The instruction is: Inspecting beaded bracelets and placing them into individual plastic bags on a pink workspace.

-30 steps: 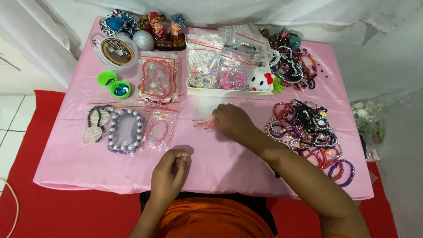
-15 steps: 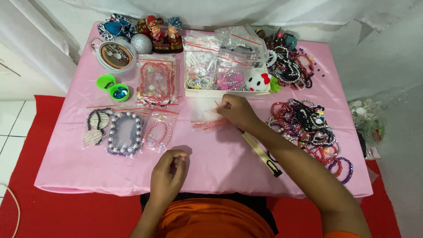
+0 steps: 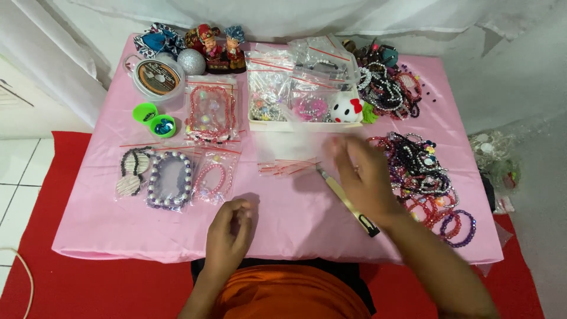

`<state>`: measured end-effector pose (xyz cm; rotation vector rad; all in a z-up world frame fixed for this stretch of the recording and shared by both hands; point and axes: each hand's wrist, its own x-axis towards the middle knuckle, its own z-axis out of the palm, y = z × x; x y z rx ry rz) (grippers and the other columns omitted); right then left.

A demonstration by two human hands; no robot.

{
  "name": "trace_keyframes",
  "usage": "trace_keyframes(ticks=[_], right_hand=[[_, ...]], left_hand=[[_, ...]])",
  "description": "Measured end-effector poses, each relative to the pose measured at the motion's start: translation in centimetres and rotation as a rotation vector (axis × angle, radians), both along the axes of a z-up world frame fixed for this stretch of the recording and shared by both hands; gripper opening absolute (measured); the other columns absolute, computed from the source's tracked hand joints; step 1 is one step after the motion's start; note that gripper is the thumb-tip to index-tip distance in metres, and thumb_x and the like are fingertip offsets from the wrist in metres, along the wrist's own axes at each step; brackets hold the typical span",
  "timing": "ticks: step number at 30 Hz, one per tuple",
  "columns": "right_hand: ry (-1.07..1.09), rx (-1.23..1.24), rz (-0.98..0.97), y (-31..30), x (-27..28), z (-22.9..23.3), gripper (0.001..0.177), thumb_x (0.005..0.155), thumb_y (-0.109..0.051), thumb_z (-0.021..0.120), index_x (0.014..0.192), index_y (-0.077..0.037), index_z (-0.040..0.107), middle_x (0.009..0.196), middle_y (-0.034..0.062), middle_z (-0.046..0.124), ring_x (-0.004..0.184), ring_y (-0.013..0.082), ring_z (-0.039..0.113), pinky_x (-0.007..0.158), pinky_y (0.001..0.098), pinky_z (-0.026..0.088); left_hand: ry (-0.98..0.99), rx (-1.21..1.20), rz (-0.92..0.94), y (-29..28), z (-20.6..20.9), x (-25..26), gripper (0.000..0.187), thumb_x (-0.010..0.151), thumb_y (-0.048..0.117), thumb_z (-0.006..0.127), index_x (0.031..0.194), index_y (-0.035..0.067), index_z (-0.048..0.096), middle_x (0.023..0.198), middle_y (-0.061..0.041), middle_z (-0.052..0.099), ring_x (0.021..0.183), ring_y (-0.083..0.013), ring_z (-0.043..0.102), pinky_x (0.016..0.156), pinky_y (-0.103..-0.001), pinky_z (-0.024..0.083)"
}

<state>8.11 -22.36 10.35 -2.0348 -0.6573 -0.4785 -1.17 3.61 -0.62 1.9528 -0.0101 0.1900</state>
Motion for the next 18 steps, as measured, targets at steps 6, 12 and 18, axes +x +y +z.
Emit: trace_keyframes(ticks=[6, 12, 18], right_hand=[[0.856, 0.207, 0.273, -1.3, -7.1, -4.3, 0.030, 0.100, -0.028, 0.055, 0.097, -0.008, 0.077, 0.097, 0.0060, 0.078, 0.093, 0.0190, 0.073, 0.084, 0.0340, 0.056], [0.959, 0.668, 0.105, -3.1, -7.1, -7.8, 0.024, 0.087, -0.014, 0.076, 0.108, -0.003, 0.069, 0.080, 0.0098, 0.076, 0.066, 0.0235, 0.074, 0.079, 0.0337, 0.057], [0.862, 0.837, 0.074, -4.1, -5.6, -12.4, 0.010, 0.088, -0.004, 0.077, 0.098, -0.004, 0.073, 0.091, 0.0046, 0.071, 0.081, 0.0160, 0.063, 0.077, 0.0327, 0.054]], left_hand=[[0.107, -0.641, -0.648, -1.9, 1.3, 0.5, 0.095, 0.099, 0.061, 0.058, 0.162, 0.019, 0.000, 0.168, -0.024, 0.024, 0.144, -0.0408, 0.046, 0.110, -0.054, 0.044], [0.477, -0.604, -0.394, -3.0, -0.9, 0.6, 0.021, 0.092, 0.020, 0.069, 0.108, 0.008, 0.075, 0.148, -0.003, 0.056, 0.126, -0.0153, 0.057, 0.105, -0.030, 0.046], [0.387, -0.602, -0.244, -1.9, 1.0, 0.6, 0.026, 0.097, 0.013, 0.071, 0.087, 0.017, 0.047, 0.082, 0.004, 0.044, 0.082, -0.0109, 0.053, 0.079, -0.026, 0.042]])
